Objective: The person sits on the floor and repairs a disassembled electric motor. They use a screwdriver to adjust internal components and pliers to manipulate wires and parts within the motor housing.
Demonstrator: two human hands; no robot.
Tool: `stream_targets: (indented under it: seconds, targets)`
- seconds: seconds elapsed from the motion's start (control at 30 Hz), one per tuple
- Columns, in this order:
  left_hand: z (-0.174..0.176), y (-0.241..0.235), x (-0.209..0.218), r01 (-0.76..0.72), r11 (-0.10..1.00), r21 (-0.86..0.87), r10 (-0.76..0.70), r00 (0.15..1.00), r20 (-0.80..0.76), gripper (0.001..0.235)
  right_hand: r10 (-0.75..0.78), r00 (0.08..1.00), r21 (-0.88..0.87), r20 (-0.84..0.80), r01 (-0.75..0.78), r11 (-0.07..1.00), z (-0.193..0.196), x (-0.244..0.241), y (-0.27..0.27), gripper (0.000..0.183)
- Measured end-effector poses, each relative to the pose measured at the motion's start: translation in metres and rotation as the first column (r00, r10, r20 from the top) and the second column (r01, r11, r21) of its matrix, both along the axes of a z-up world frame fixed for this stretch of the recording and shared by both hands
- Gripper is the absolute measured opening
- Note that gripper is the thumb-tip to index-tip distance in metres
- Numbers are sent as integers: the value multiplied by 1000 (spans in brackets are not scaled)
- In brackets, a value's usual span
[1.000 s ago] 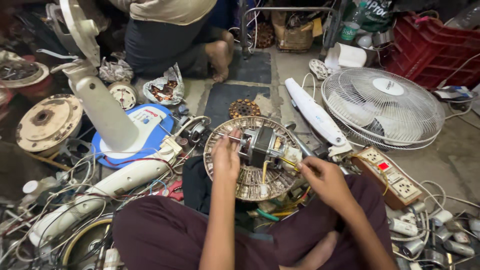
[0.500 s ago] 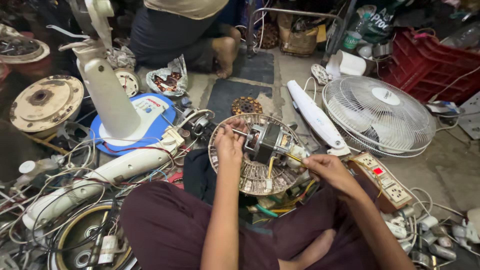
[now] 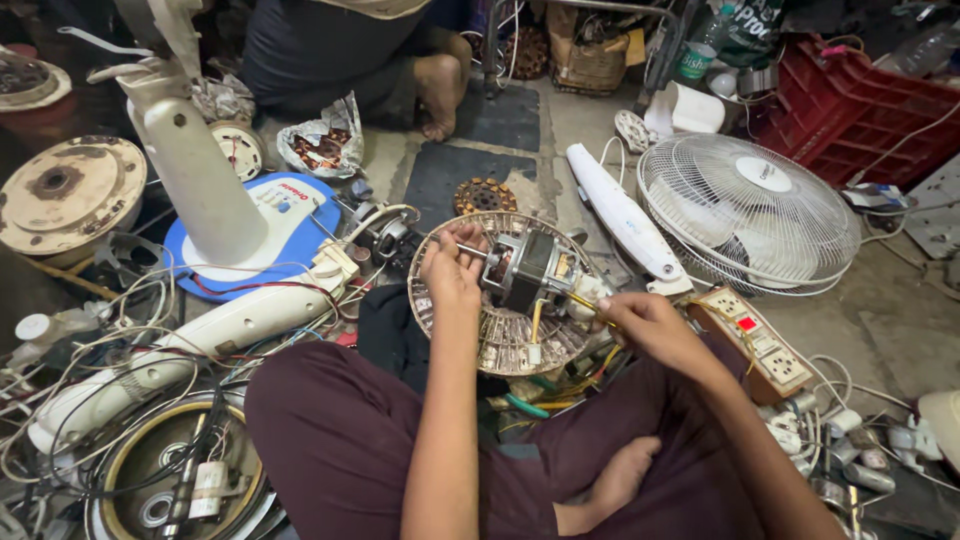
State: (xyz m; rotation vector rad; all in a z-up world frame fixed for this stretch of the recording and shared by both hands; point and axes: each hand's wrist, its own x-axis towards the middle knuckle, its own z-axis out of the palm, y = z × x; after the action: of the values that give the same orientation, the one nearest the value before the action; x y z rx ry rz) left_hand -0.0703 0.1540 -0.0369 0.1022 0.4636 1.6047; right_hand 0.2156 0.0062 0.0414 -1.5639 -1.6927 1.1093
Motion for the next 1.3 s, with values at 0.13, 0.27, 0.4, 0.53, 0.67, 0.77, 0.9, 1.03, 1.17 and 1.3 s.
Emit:
stream_targets:
  seconds: [0.13,0.27,0.4,0.53,0.67,0.77,0.9,1.03,1.17,1.3]
  targets:
    - [13,-19,-10,35,997,64,-34,999,-25,22,331,944,577,-4,-268,772,16,-16,-3,28]
    - [31,-51,-17,-69,982,-174,-40,832,-553,27,60,994,208,-92,-39,977,33,-24,-8,25]
    - [52,-67,-17,-216,970,111,226,628,-745,41,-15,975,63,-222,30,998,42,-28,-14,34]
    - [67,-69,-10,-113,911,396,391,543,-743,57,77,970,277,-231,-10,961,43,-33,-19,49]
    - [78,-77,0,116,946,303,209,496,-843,74,67,980,251,-190,-17,968,39,-34,-16,45]
    - [83,-85,-1,207,963,173,97,336,-937,80,-16,987,158,-157,41,987,35,-31,-14,34]
    - [85,-90,5,144,961,238,187,299,-936,86,1,982,182,-189,34,983,29,-27,-15,34]
    - [81,-92,13,284,938,200,204,15,-979,86,-10,975,171,-221,49,984,30,-30,-15,35]
    - [77,-91,15,274,937,218,201,89,-975,90,153,984,502,-91,-88,860,28,-31,-18,46]
    - [80,-90,3,347,914,209,131,235,-963,92,65,964,326,-256,23,945,26,-32,-17,48]
